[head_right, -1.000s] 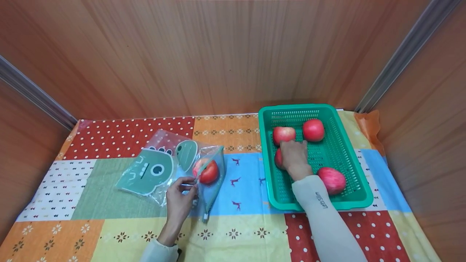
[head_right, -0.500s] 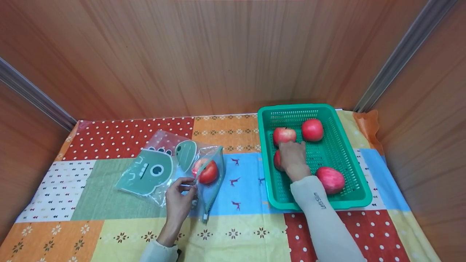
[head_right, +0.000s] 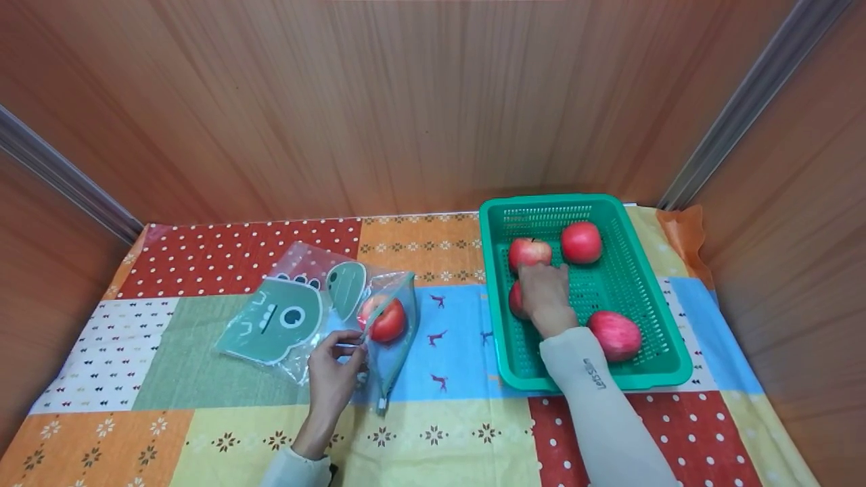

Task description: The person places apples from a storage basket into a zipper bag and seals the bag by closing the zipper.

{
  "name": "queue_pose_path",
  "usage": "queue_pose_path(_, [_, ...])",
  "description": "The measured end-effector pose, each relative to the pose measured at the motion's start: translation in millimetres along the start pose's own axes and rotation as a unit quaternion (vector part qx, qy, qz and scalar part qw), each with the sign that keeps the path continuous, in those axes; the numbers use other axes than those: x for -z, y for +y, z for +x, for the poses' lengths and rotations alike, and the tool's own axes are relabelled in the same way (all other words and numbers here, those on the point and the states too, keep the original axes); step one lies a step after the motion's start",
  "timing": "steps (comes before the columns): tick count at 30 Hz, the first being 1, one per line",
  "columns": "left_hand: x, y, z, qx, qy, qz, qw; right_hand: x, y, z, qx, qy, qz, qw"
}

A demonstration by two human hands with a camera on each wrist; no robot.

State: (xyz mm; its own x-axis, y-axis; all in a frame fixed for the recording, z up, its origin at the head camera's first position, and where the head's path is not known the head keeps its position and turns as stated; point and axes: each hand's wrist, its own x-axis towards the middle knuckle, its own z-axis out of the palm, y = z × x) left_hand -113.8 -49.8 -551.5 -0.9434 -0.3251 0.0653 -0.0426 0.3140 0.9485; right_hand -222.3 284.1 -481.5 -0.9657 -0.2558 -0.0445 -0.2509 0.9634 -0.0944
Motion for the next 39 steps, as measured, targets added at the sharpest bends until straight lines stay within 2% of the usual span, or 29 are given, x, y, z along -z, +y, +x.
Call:
queue_pose_path(18, [2.9, 0.3, 1.5, -0.001, -0.003, -0.016, 0.9999, 3.8, 0.6, 0.3, -0.014, -0.020, 0.029, 0.999])
queue_pose_path(30, [3.9, -0.4, 1.5, 0.007, 0.002, -0.002, 1.0000, 1.7, -5.7, -3.5, -0.017, 0.000, 0.014, 1.000])
queue_pose_path(39, [3.2, -0.6, 1.0, 0.002, 0.004, -0.009, 0.9999, -1.9, -3.6, -7.6, -0.004, 0.008, 0.003, 1.000])
